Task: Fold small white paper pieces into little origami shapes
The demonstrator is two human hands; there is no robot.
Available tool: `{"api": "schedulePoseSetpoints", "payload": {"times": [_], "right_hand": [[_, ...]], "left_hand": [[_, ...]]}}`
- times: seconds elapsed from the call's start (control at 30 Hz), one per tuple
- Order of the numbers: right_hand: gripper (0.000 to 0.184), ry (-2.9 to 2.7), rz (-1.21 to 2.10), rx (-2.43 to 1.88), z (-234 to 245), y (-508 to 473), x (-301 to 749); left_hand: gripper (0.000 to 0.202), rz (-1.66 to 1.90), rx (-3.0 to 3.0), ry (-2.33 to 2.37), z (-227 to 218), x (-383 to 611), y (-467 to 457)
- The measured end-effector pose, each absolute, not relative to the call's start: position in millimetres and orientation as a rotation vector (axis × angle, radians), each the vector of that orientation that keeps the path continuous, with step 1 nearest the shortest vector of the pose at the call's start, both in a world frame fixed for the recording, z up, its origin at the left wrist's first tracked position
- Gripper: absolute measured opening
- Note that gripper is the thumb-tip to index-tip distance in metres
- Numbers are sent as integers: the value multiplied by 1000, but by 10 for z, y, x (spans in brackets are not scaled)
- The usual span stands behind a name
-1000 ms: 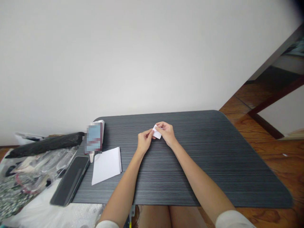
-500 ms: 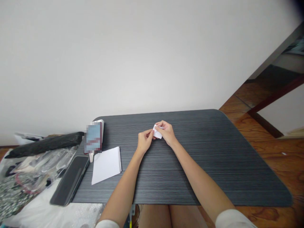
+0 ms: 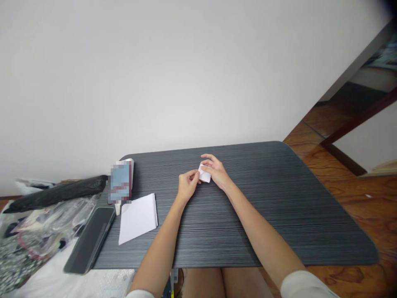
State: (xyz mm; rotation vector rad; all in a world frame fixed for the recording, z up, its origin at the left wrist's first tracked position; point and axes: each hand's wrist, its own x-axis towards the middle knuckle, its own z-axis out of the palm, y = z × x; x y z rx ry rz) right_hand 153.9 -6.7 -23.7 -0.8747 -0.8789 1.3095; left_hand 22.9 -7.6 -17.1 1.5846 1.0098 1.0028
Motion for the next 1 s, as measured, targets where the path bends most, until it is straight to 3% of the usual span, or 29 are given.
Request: {"api": "schedulePoseSetpoints", "payload": {"times": [0.23,0.43,1.0], "right_hand": [[39,-853,1339,-817,-261,-36,1533],[23,-782,1366,-887,-311,-18,1543],[27,-903,1274,-894,-186,-62,1563]], "left_hand": [[26,1084,1624,1068,-231,199,-58],[26,1194,1703,1143,-233,161,-45],[27,1244,1715,1195,-189,149,-32]]}}
